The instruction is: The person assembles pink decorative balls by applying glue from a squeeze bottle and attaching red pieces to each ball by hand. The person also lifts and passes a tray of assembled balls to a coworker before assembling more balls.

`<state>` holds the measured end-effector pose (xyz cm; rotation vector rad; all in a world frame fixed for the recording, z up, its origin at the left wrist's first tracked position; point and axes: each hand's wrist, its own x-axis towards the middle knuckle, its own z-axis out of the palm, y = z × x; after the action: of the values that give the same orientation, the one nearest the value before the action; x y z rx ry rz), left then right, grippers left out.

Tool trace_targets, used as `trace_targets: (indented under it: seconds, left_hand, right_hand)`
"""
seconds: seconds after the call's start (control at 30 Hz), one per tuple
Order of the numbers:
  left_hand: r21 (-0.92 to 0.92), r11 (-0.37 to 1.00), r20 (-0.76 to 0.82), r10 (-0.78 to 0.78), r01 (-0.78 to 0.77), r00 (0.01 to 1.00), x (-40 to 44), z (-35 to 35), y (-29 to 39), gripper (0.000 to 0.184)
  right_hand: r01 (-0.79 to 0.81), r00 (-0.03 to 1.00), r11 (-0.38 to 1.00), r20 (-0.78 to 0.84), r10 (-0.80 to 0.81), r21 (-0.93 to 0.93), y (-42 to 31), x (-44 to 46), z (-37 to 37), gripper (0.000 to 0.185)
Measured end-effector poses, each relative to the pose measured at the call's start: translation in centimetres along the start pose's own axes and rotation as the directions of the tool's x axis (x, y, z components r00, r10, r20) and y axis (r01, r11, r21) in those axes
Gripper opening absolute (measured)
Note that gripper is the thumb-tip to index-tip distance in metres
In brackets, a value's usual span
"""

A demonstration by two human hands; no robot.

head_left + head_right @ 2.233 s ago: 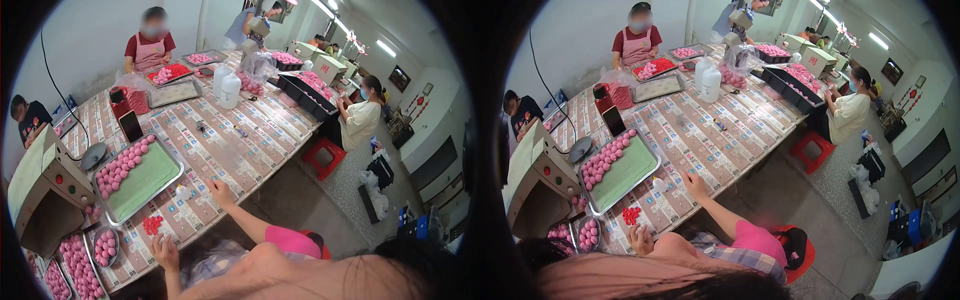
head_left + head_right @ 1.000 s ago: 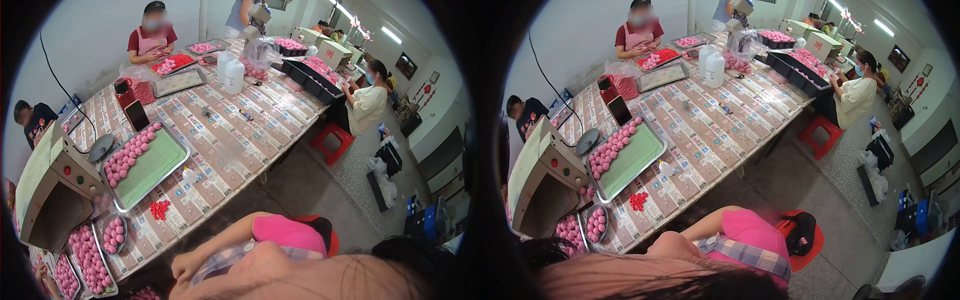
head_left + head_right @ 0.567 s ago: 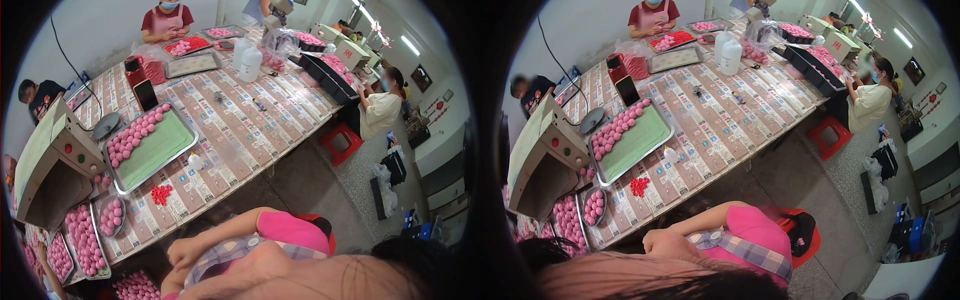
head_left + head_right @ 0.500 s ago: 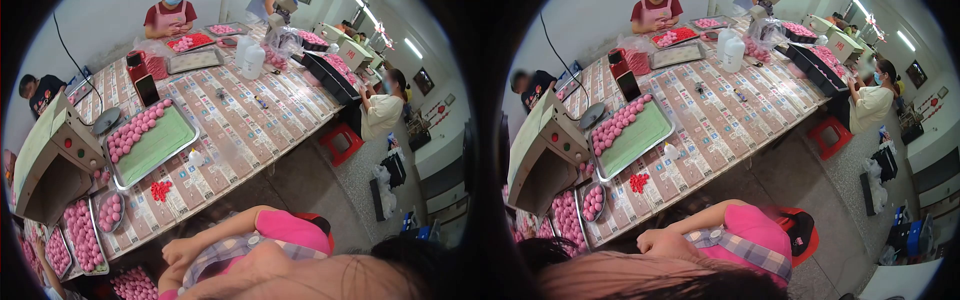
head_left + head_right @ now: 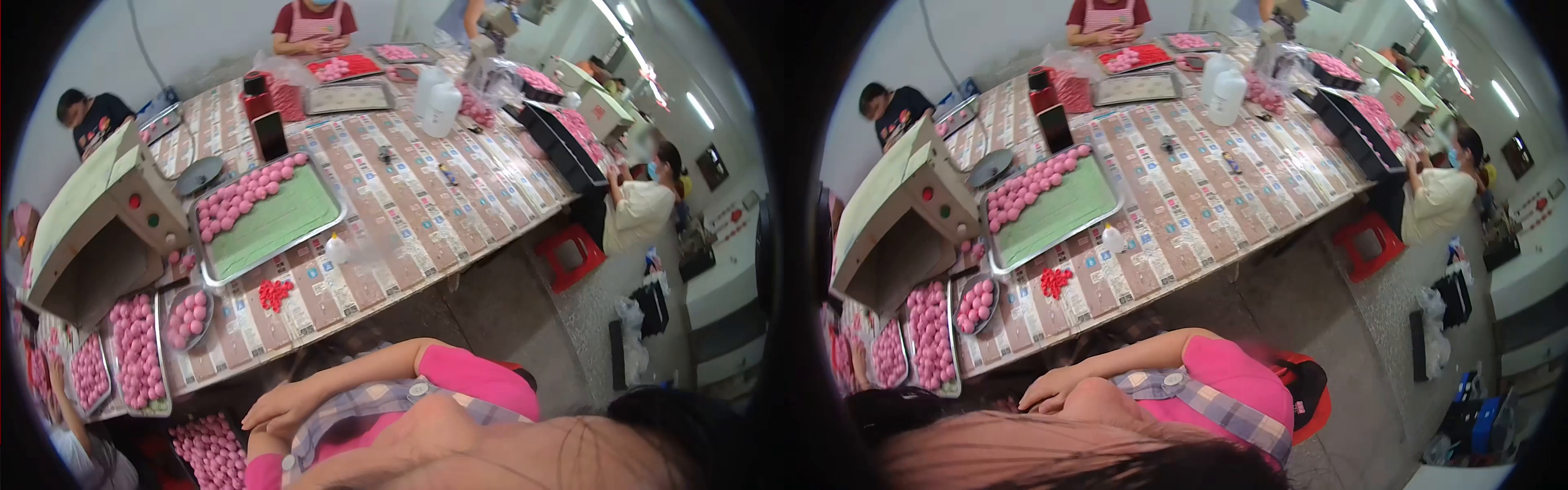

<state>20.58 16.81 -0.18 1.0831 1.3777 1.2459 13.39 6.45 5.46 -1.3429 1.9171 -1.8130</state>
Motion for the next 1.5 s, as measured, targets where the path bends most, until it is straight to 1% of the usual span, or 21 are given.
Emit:
trace_targets:
  seconds: [0.03, 0.13, 0.23, 0.33, 0.4, 0.5, 0.53, 0.57, 0.6, 0.63, 0.67, 0.7, 0.73, 0.8, 0.87, 0.93, 1.13, 1.3, 1.4, 1.43, 1.5]
  left_hand:
    - [-0.003, 1.000, 0.005, -0.007, 0.007, 1.000, 0.4, 0.5, -0.2, 0.025]
    - [-0.010, 0.999, 0.028, -0.036, 0.036, 0.999, -0.3, 0.8, -0.7, 0.025]
    - [-0.015, 0.997, 0.047, -0.079, 0.080, 0.996, -2.5, 0.2, -1.6, 0.026]
    - [0.008, 0.990, 0.063, -0.143, 0.142, 0.988, -6.1, -2.1, -2.5, 0.026]
    - [0.040, 0.984, 0.078, -0.175, 0.172, 0.981, -8.6, -4.5, -2.5, 0.027]
    - [0.169, 0.978, 0.102, -0.144, 0.126, 0.984, -11.9, -10.3, 0.5, 0.027]
    - [0.239, 0.969, 0.093, -0.089, 0.064, 0.992, -12.8, -12.9, 3.1, 0.027]
    - [0.365, 0.928, 0.083, 0.044, -0.072, 0.996, -13.4, -15.5, 6.6, 0.029]
    - [0.260, 0.962, 0.000, -0.081, 0.078, 0.997, -14.3, -17.5, 11.2, 0.025]
    - [0.516, 0.857, -0.264, 0.160, -0.002, 0.951, -15.6, -19.1, 14.7, 0.019]
    - [0.594, 0.796, -0.394, 0.415, -0.117, 0.820, -16.7, -20.2, 18.3, 0.015]
    - [0.617, 0.765, -0.445, 0.533, -0.185, 0.720, -18.4, -21.4, 20.7, 0.015]
    - [0.654, 0.618, -0.460, 0.783, -0.436, 0.420, -18.8, -21.4, 22.6, 0.020]
    - [0.437, 0.405, -0.343, 0.900, -0.803, 0.268, -19.9, -21.0, 26.9, 0.028]
    - [0.410, 0.284, -0.293, 0.941, -0.867, 0.170, -18.7, -18.9, 29.7, 0.033]
    - [0.370, 0.267, -0.251, 0.951, -0.890, 0.181, -17.7, -17.2, 31.2, 0.031]
    - [0.262, 0.329, -0.271, 0.927, -0.907, 0.258, -17.4, -15.9, 32.2, 0.025]
    - [0.214, 0.320, -0.331, 0.913, -0.923, 0.240, -17.8, -16.5, 32.7, 0.023]
    - [0.190, 0.329, -0.352, 0.902, -0.925, 0.249, -18.0, -16.6, 32.5, 0.022]
    - [0.181, 0.334, -0.363, 0.897, -0.925, 0.253, -18.0, -16.3, 32.3, 0.023]
    - [0.156, 0.336, -0.370, 0.892, -0.929, 0.261, -18.0, -15.9, 32.2, 0.023]
  right_hand:
    - [-0.102, 0.961, 0.994, 0.262, 0.088, 0.039, 0.8, 0.7, 0.3, 0.057]
    - [-0.064, 0.962, 0.997, 0.269, 0.053, 0.034, 1.7, -0.7, 0.7, 0.061]
    - [-0.227, 0.910, 0.974, 0.356, 0.211, 0.005, 0.6, -2.9, -1.3, 0.062]
    - [-0.509, 0.777, 0.856, 0.382, 0.500, -0.084, -0.1, -5.1, -3.2, 0.055]
    - [-0.646, 0.670, 0.753, 0.380, 0.638, -0.126, -1.5, -6.0, -5.3, 0.051]
    - [-0.530, 0.828, 0.846, 0.175, 0.532, -0.062, -1.5, -8.1, -8.0, 0.049]
    - [-0.516, 0.849, 0.854, 0.096, 0.520, -0.066, -3.5, -7.9, -9.8, 0.048]
    - [-0.614, 0.788, 0.778, 0.060, 0.612, 0.130, -4.4, -8.3, -11.2, 0.048]
    - [-0.467, 0.879, 0.883, -0.087, 0.469, 0.035, -8.0, -7.4, -13.2, 0.047]
    - [-0.329, 0.927, 0.939, -0.224, 0.301, -0.101, -9.5, -7.5, -14.8, 0.041]
    - [-0.152, 0.968, 0.981, -0.220, 0.123, -0.123, -12.4, -6.0, -16.5, 0.038]
    - [0.032, 0.975, 0.989, -0.212, -0.063, -0.147, -15.5, -4.0, -17.4, 0.036]
    - [0.192, 0.945, 0.980, -0.262, -0.196, -0.041, -17.1, -2.6, -17.0, 0.032]
    - [0.443, 0.868, 0.890, -0.301, -0.395, 0.110, -19.9, 0.8, -16.3, 0.025]
    - [0.599, 0.796, 0.771, -0.271, -0.542, 0.218, -21.4, 3.9, -15.9, 0.022]
    - [0.669, 0.743, 0.683, -0.261, -0.616, 0.293, -22.3, 5.3, -15.5, 0.024]
    - [0.694, 0.717, 0.589, -0.474, -0.511, 0.415, -25.0, 5.7, -12.2, 0.021]
    - [0.655, 0.670, 0.725, -0.607, -0.427, 0.213, -26.1, 3.9, -11.2, 0.014]
    - [0.716, 0.620, 0.686, -0.571, -0.538, 0.132, -26.9, 3.2, -12.7, 0.013]
    - [0.769, 0.541, 0.637, -0.580, -0.609, 0.048, -26.4, 3.3, -12.4, 0.014]
    - [0.819, 0.468, 0.573, -0.552, -0.690, -0.022, -25.9, 3.2, -12.4, 0.015]
